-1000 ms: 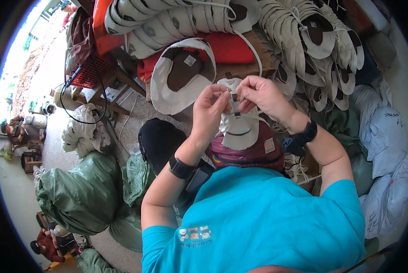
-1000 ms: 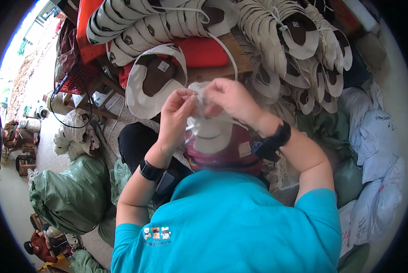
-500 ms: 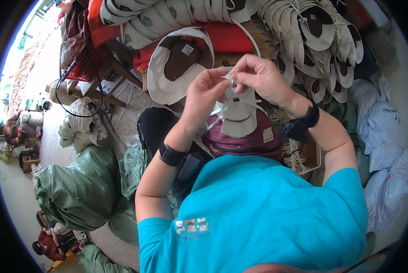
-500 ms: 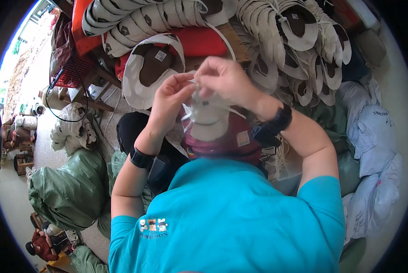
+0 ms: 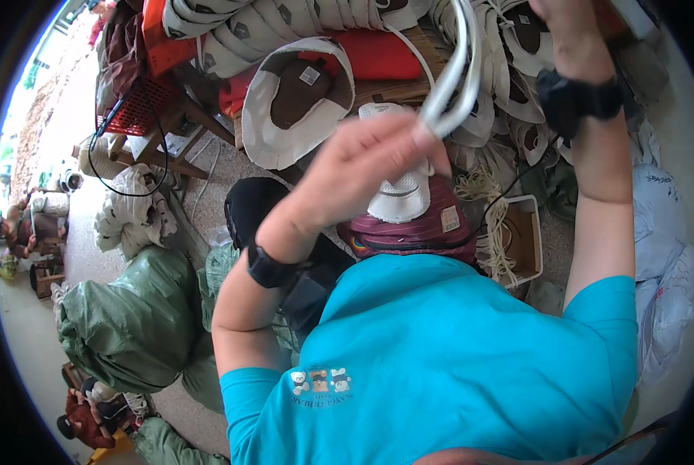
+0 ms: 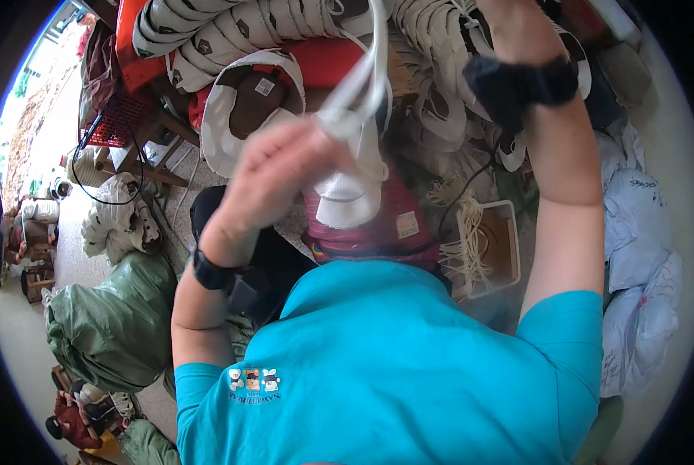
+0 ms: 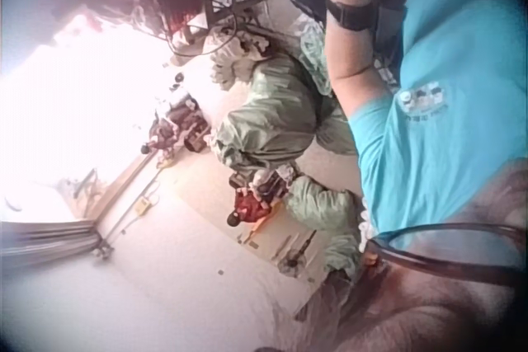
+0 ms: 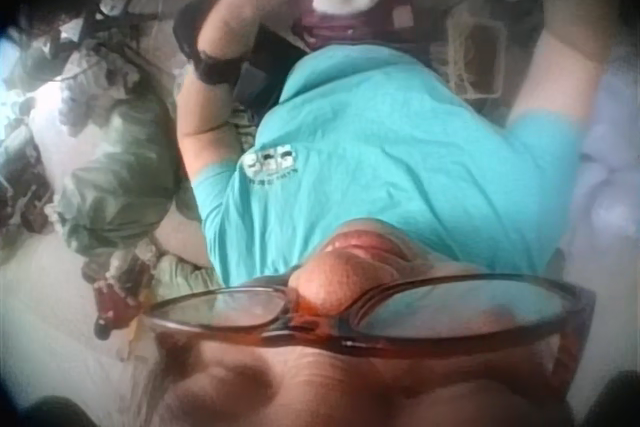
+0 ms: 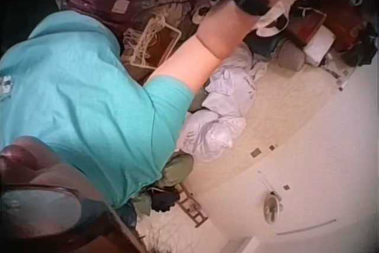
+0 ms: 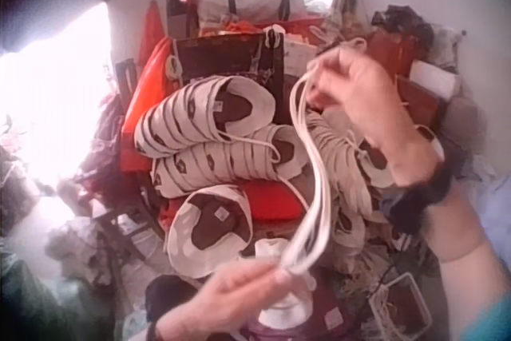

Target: The person threads white shoelaces through the eyelets of a white sneaker, pulling them tight and adjusting the fit. They then place the shoe aside and repeat the lacing process on a second white sneaker.

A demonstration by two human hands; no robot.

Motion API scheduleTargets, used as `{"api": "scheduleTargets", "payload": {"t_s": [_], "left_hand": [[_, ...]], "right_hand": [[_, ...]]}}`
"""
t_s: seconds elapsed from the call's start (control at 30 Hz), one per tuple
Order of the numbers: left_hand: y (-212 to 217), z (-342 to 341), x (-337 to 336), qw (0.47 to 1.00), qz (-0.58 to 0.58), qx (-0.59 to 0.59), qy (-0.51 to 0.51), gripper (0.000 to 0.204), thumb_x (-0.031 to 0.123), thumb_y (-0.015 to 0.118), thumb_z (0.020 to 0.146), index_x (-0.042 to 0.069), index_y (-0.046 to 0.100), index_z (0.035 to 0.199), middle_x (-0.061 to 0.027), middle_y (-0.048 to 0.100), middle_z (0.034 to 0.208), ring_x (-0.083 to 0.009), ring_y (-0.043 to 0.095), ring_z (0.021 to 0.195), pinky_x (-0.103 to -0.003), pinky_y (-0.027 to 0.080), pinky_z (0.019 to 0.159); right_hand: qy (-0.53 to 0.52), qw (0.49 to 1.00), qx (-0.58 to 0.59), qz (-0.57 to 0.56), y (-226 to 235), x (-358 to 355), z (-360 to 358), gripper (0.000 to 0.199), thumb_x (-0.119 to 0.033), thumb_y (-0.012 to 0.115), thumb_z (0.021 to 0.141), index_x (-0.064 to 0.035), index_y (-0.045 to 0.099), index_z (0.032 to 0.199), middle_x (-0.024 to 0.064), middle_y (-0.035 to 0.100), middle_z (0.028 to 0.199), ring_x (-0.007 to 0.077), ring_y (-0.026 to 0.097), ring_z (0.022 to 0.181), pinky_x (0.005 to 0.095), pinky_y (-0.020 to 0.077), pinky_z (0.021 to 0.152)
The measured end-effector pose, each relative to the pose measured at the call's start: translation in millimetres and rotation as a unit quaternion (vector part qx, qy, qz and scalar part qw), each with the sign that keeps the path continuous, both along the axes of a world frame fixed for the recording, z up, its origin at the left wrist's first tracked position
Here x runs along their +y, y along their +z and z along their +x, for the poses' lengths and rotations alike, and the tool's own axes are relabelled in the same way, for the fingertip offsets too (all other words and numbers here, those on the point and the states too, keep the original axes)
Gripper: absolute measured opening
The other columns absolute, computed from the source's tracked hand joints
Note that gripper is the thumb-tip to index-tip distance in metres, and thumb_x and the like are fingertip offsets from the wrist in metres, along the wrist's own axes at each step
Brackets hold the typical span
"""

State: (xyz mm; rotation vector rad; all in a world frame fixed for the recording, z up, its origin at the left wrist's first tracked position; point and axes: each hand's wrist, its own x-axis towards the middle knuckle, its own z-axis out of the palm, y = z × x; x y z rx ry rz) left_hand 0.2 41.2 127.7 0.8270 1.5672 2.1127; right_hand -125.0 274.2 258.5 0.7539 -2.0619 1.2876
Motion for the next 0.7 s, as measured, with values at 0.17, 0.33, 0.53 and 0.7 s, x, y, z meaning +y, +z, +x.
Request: {"api": "scheduleTargets", "payload": {"t_s": [0.17, 0.33, 0.53, 0.7], "left_hand": [[11, -28, -14, 0.985, 0.130, -0.068, 0.095, 0.035, 0.024, 0.049, 0.107, -0.002, 0.068, 0.094, 0.0055, 0.046, 0.067, -0.0038, 0.038, 0.062, -0.023, 0.036, 0.061], [-9, -33, 2, 0.984, 0.096, -0.064, 0.136, 0.034, 0.026, 0.046, 0.108, -0.001, 0.066, 0.100, 0.0064, 0.038, 0.067, -0.0036, 0.033, 0.061, -0.022, 0.038, 0.064], [-21, -34, 5, 0.986, 0.057, -0.043, 0.148, 0.036, 0.027, 0.046, 0.108, -0.001, 0.067, 0.098, 0.0063, 0.037, 0.064, -0.0041, 0.033, 0.060, -0.023, 0.037, 0.063], [1, -25, 9, 0.973, 0.096, -0.081, 0.193, 0.036, 0.026, 0.045, 0.108, -0.002, 0.066, 0.100, 0.0041, 0.042, 0.066, -0.0050, 0.037, 0.062, -0.023, 0.039, 0.063]], "right_hand": [[0.070, 0.948, -0.141, 0.275, -101, 0, 60, 0.019, -0.017, 0.065, 0.091, -0.0062, 0.065, 0.107, 0.0107, 0.066, 0.082, 0.0219, 0.068, 0.074, 0.0339, 0.0535, 0.069], [0.075, 0.889, -0.249, 0.376, -182, -41, 121, 0.016, -0.022, 0.062, 0.089, -0.0083, 0.065, 0.097, 0.0169, 0.066, 0.077, 0.0360, 0.067, 0.076, 0.0459, 0.0514, 0.067], [0.070, 0.893, -0.195, 0.400, -214, -54, 127, 0.013, -0.018, 0.064, 0.088, -0.0081, 0.062, 0.095, 0.0153, 0.066, 0.074, 0.0351, 0.067, 0.069, 0.0466, 0.0526, 0.062], [0.113, 0.924, -0.115, 0.346, -243, -75, 147, 0.013, -0.015, 0.065, 0.085, -0.0074, 0.061, 0.095, 0.0130, 0.062, 0.066, 0.0320, 0.067, 0.064, 0.0478, 0.0510, 0.058]]}}
